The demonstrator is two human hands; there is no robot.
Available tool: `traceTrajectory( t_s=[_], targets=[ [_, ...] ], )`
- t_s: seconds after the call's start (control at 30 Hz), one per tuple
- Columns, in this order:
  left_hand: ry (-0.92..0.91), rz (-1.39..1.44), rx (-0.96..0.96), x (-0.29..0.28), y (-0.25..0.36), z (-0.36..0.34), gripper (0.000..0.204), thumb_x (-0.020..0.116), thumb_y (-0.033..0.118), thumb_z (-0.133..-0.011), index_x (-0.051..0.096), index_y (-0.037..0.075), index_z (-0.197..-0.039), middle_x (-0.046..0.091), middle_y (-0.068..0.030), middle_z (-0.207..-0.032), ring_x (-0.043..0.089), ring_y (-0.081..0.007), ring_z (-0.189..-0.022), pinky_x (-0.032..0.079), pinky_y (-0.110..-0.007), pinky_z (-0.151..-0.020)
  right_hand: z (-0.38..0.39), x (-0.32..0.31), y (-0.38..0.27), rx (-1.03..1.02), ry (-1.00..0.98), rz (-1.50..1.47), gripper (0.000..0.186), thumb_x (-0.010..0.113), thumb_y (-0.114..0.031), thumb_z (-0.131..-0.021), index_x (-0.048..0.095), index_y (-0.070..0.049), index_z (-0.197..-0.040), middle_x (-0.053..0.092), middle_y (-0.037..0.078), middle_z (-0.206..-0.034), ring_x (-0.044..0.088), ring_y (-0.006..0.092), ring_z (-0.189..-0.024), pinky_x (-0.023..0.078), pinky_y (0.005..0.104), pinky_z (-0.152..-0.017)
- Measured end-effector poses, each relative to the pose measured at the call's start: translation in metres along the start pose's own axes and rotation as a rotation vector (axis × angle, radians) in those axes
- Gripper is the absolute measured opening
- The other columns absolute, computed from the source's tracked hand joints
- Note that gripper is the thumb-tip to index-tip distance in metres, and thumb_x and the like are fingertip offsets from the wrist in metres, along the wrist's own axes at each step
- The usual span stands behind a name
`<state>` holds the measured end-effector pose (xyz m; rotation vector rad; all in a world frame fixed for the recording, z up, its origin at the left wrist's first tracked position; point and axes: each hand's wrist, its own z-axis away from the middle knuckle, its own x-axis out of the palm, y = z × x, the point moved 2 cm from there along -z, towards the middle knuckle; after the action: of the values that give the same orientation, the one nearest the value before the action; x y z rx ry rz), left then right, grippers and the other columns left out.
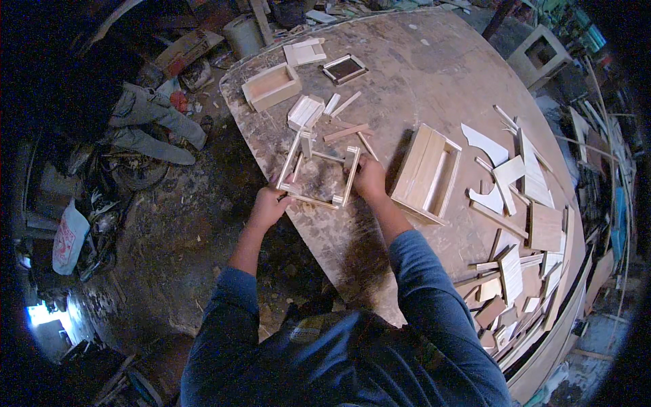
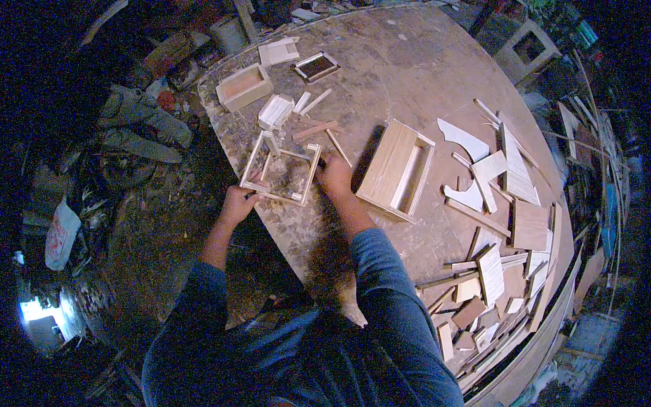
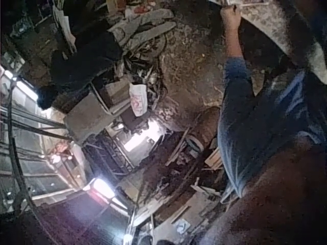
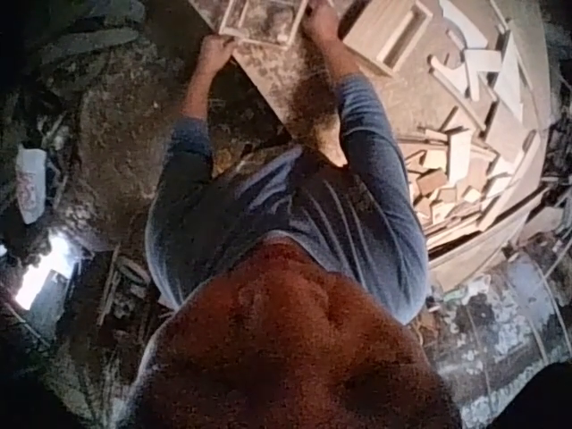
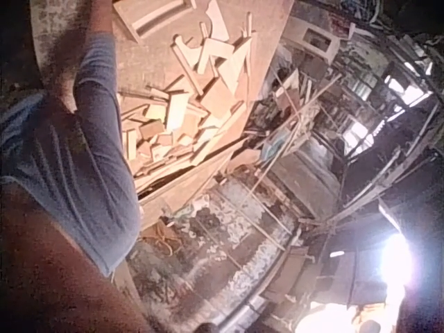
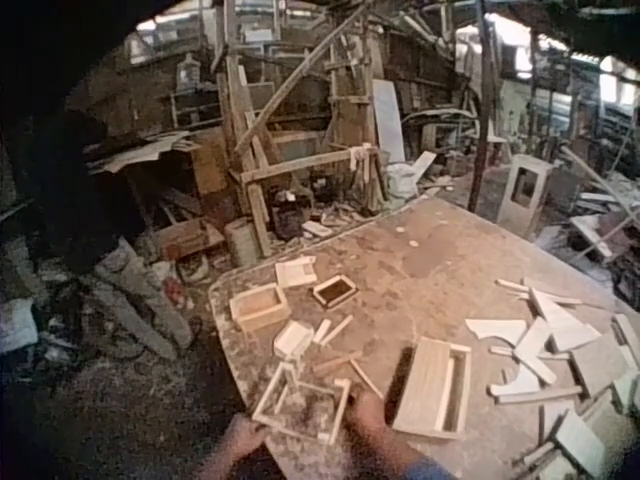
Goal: The person measures and marks wooden boards with a pencil, then saws them with a hand saw to construct a small wooden box.
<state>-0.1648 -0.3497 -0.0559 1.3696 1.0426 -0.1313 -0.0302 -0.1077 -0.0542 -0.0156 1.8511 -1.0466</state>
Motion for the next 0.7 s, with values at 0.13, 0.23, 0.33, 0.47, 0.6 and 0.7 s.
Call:
traceTrajectory(
  t_s=[0.13,0.23,0.33,0.47,0.6,0.7],
  targets=[
    [0.032,-0.016,0.028,0.001,-0.005,0.003,0.051,0.072,0.007,-0.073,0.059,0.008,-0.123,0.061,-0.0198,-0.116,0.055,-0.0354,-0.114,0.044,-0.037,-0.095,0.001,0.000,-0.002,-0.046,0.009,-0.024,0.028,0.076,-0.022,-0.068,0.068,-0.005,-0.090,0.063,0.019,-0.094,0.061,0.0398,-0.086,0.050,0.0441,-0.076],
    [-0.014,0.048,-0.102,0.002,-0.007,0.004,0.050,0.072,0.007,-0.072,0.060,0.008,-0.121,0.061,-0.0192,-0.116,0.055,-0.0339,-0.115,0.043,-0.037,-0.097,0.000,-0.003,-0.005,-0.096,0.022,-0.017,0.029,0.076,-0.022,-0.069,0.068,-0.004,-0.090,0.063,0.019,-0.096,0.061,0.0395,-0.086,0.050,0.0440,-0.077],
    [0.027,-0.030,-0.005,-0.001,-0.006,0.003,0.047,0.072,0.007,-0.072,0.062,0.007,-0.118,0.062,-0.0183,-0.115,0.056,-0.0334,-0.113,0.045,-0.038,-0.096,0.000,-0.004,-0.008,-0.047,-0.010,0.004,0.029,0.075,-0.022,-0.069,0.067,-0.003,-0.089,0.063,0.019,-0.097,0.061,0.0393,-0.086,0.050,0.0439,-0.077],
    [-0.008,-0.085,0.035,-0.004,-0.005,-0.003,0.039,0.071,0.005,-0.074,0.064,0.004,-0.112,0.064,-0.0146,-0.115,0.060,-0.0275,-0.108,0.048,-0.035,-0.093,0.000,-0.003,-0.006,-0.032,0.002,-0.008,0.030,0.076,-0.023,-0.068,0.067,-0.003,-0.088,0.063,0.019,-0.095,0.061,0.0394,-0.086,0.050,0.0439,-0.076],
    [-0.055,0.034,-0.092,-0.001,-0.006,-0.004,0.048,0.069,-0.001,-0.076,0.057,0.000,-0.123,0.066,-0.0117,-0.113,0.062,-0.0180,-0.105,0.049,-0.030,-0.091,0.000,-0.002,-0.003,-0.048,-0.050,0.054,0.033,0.068,-0.024,-0.075,0.068,-0.012,-0.107,0.064,0.019,-0.101,0.063,0.0378,-0.089,0.051,0.0452,-0.078],
    [-0.012,0.113,-0.112,0.002,-0.011,-0.002,0.042,0.072,0.009,-0.074,0.062,0.007,-0.115,0.068,-0.0089,-0.101,0.064,-0.0310,-0.096,0.052,-0.038,-0.084,0.001,0.002,0.001,-0.053,-0.049,0.039,0.035,0.069,-0.025,-0.075,0.068,-0.013,-0.107,0.064,0.019,-0.100,0.063,0.0375,-0.088,0.051,0.0454,-0.077]
  ],
)
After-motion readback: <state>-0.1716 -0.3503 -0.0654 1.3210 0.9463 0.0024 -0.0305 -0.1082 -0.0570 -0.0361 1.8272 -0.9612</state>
